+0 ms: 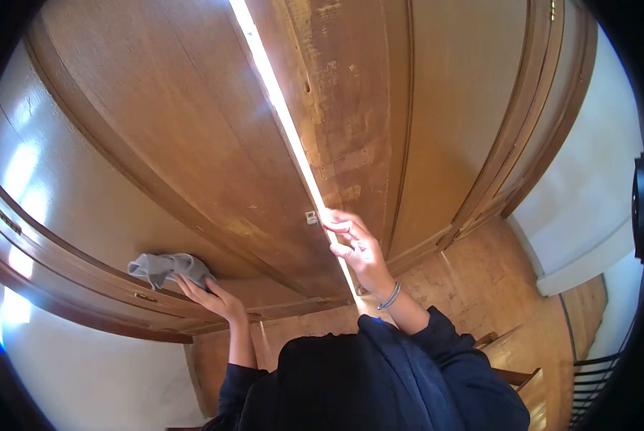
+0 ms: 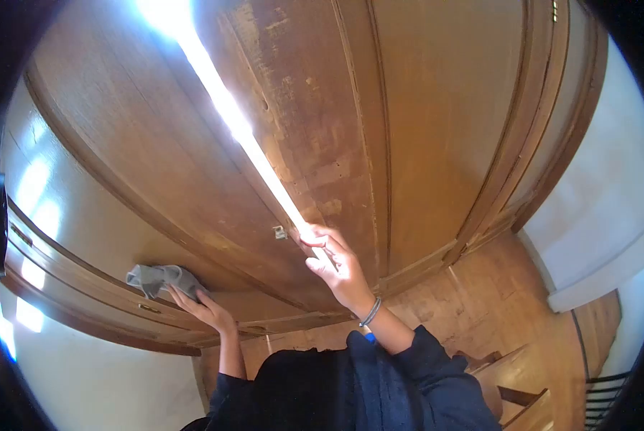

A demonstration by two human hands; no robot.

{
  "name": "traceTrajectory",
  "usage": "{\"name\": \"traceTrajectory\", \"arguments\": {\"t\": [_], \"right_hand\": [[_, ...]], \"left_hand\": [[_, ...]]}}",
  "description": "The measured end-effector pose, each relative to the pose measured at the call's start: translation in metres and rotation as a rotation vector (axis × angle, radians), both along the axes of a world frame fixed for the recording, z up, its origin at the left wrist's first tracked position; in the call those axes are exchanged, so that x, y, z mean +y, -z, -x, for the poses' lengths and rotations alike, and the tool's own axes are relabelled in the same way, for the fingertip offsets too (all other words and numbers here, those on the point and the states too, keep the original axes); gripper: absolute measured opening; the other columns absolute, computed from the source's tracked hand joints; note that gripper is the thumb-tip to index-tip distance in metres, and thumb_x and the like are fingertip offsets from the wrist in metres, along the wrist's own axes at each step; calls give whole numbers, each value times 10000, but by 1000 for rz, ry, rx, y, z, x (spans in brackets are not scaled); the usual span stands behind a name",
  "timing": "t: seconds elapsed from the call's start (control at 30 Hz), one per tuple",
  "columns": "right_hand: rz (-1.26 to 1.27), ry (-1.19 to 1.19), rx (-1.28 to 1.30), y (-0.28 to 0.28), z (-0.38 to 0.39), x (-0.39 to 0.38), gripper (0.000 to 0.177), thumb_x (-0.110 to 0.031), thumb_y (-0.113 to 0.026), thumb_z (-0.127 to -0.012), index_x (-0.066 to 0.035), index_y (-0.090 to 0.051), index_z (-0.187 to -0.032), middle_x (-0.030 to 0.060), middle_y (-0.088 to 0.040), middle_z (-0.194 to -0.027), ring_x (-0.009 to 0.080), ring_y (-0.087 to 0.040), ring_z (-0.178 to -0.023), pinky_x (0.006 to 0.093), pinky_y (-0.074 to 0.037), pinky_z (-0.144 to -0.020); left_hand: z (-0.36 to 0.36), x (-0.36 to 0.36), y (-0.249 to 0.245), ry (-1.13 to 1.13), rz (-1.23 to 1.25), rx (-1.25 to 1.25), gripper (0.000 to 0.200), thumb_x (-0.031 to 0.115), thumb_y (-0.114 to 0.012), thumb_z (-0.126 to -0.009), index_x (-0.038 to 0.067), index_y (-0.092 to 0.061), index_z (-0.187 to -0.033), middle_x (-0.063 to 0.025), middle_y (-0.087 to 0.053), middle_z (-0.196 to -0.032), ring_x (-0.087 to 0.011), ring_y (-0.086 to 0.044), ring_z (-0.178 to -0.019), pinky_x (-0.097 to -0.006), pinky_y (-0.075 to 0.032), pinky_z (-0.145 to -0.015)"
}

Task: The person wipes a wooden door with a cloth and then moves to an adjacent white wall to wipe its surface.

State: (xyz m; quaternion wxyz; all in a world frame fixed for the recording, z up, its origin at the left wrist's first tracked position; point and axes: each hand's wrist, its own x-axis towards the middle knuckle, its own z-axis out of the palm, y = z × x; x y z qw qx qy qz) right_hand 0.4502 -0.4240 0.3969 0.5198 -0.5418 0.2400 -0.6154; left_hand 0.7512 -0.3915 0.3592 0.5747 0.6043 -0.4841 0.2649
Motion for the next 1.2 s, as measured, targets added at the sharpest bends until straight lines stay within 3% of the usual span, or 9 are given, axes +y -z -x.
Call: {"name": "traceTrajectory", "arguments": {"t": [0.07, 0.33, 0.43, 0.63, 0.77, 0.8, 0.9, 0.97, 1.2], "right_hand": [[-77, -147, -60, 8, 7, 0, 333, -76, -634, -923, -29, -546, -1240, 174, -496, -1410, 229, -505, -1317, 405, -374, -1152], [154, -212, 270, 0, 25, -44, 324, -171, -721, -884, 7, -618, -1134, 76, -562, -1030, 188, -621, -1013, 335, -502, -895], [123, -389, 269, 5, 30, -48, 327, 36, -702, -840, -17, -615, -1150, 59, -534, -1091, 169, -576, -1066, 351, -473, -967], [116, -580, 233, 8, 33, -61, 299, 52, -787, -796, -13, -661, -1060, 29, -592, -957, 168, -604, -969, 356, -490, -953], [-20, -730, 199, 33, 39, -76, 386, -14, -846, -756, -24, -640, -1082, 60, -656, -1060, 159, -624, -1066, 301, -484, -976], [-67, -775, 189, 39, 39, -79, 421, -34, -859, -745, -26, -620, -1093, 66, -661, -1091, 158, -627, -1102, 286, -481, -985], [-217, -811, -48, 53, 33, -69, 400, 15, -830, -797, -21, -612, -1131, 2, -621, -893, 104, -615, -899, 270, -507, -827], [-200, -850, -105, 50, 31, -68, 430, -78, -822, -838, -19, -570, -1181, 27, -653, -908, 126, -658, -876, 257, -535, -782], [-112, -902, -60, 46, 22, -73, 388, -117, -802, -847, -1, -578, -1142, 49, -670, -867, 124, -668, -759, 258, -544, -692]], "left_hand": [[12, -2, -16, -3, 35, 10, 509, 115, -484, -1041, -24, -364, -1516, -250, -311, -1592, -405, -321, -1463, -496, -257, -1190], [93, 4, -108, 76, 192, -226, 526, -6, -607, -846, 11, -543, -1368, -276, -481, -1466, -416, -531, -1304, -508, -422, -1077], [119, -3, -91, -47, 293, -126, 521, 11, -618, -847, 13, -539, -1362, -278, -496, -1437, -409, -541, -1276, -495, -426, -1060], [155, 12, 20, -156, 193, 264, 455, 55, -610, -910, 11, -525, -1355, -239, -513, -1414, -406, -533, -1263, -468, -410, -1062], [181, 37, 57, -158, 28, 480, 443, 28, -609, -911, -2, -545, -1348, -226, -532, -1408, -374, -539, -1276, -429, -407, -1076], [182, 42, 55, -151, 7, 461, 439, 20, -615, -905, -6, -556, -1340, -225, -540, -1403, -368, -544, -1274, -421, -410, -1074], [183, 49, 26, -118, -27, 417, 445, -6, -643, -868, -11, -591, -1310, -221, -560, -1388, -361, -560, -1260, -409, -424, -1064], [185, 49, 3, -92, -7, 408, 473, -27, -674, -816, -6, -618, -1285, -222, -572, -1378, -369, -572, -1242, -417, -439, -1050], [198, 40, -25, -124, 179, 0, 432, -7, -710, -683, 22, -665, -1111, -197, -617, -1263, -400, -596, -1129, -471, -486, -972]]}}
